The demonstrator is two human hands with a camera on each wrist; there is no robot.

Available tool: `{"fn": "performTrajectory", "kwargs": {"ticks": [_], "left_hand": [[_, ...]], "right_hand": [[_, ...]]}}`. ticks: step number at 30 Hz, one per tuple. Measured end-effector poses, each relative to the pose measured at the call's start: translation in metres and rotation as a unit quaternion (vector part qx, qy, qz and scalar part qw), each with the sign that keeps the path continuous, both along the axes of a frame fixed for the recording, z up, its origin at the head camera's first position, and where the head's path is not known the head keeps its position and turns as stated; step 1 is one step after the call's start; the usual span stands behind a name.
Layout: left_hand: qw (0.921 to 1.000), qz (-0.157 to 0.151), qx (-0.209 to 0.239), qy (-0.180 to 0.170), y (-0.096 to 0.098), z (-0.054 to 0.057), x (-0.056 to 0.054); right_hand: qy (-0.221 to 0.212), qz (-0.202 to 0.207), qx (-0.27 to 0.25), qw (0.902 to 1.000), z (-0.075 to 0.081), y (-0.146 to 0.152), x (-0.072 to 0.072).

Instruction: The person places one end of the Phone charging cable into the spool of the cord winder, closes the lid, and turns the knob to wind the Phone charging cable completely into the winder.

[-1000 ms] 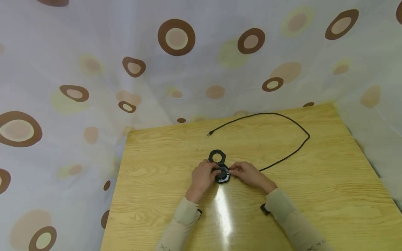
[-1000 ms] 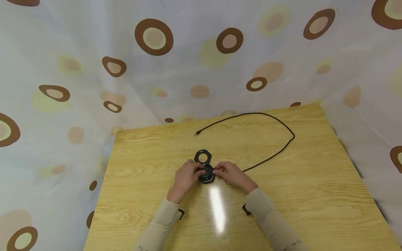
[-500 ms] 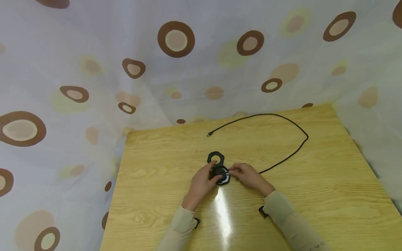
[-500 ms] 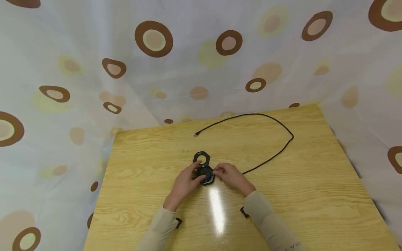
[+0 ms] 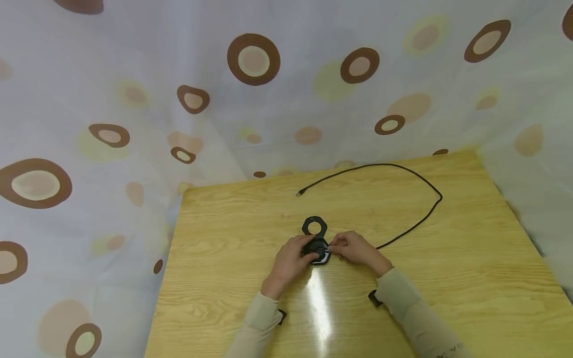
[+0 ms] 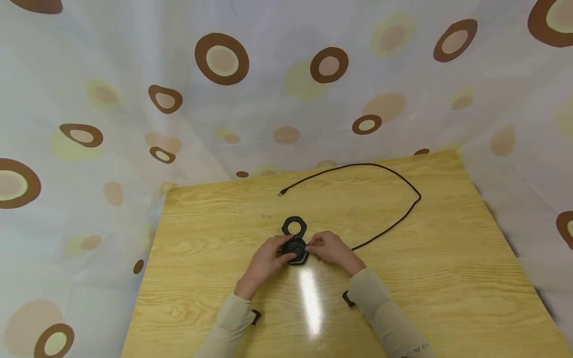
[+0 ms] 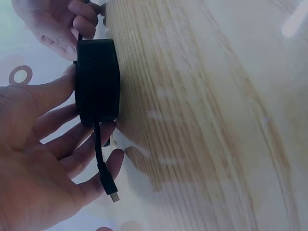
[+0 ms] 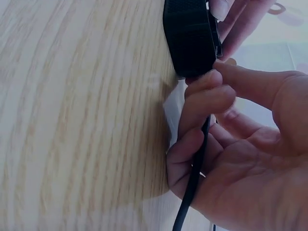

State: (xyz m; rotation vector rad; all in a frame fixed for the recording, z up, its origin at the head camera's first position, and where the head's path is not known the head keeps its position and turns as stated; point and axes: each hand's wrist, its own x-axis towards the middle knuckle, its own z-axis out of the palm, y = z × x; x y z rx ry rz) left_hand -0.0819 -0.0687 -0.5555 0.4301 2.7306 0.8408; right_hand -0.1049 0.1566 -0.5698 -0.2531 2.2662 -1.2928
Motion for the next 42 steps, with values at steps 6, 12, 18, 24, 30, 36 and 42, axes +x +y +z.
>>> {"fn": "performTrajectory", "kwargs": {"ticks": [6,12,18,24,30,36,42], "left_hand": [[0.9999,-0.013,0.002,0.007,-0.003,-0.007,-0.002],[0.9998,0.009,0.020,0.003,-0.013,-0.012,-0.002],[0.9982,0.060,0.010,-0.003,-0.021,-0.005,-0.001],[0.9931,0.081,0.045,-0.072,-0.019,-0.003,-0.006],[0.9892,0.085,0.053,-0.107,-0.018,-0.001,-0.010],[0.9877,0.076,0.063,-0.121,-0.021,-0.001,-0.013],[0.9858,0.074,0.064,-0.137,-0.021,0.001,-0.014]], "right_hand": [[-0.014,-0.009,0.011,0.9998,0.001,0.000,-0.001],[-0.009,-0.025,0.033,0.9991,-0.004,-0.003,0.004],[-0.003,-0.041,0.064,0.9971,0.000,-0.007,0.008],[-0.010,-0.043,0.079,0.9959,0.003,-0.009,0.009],[-0.008,-0.038,0.081,0.9960,0.001,-0.008,0.009],[0.000,-0.031,0.079,0.9964,0.000,-0.008,0.007],[-0.015,-0.029,0.081,0.9962,-0.001,-0.009,0.007]]}}
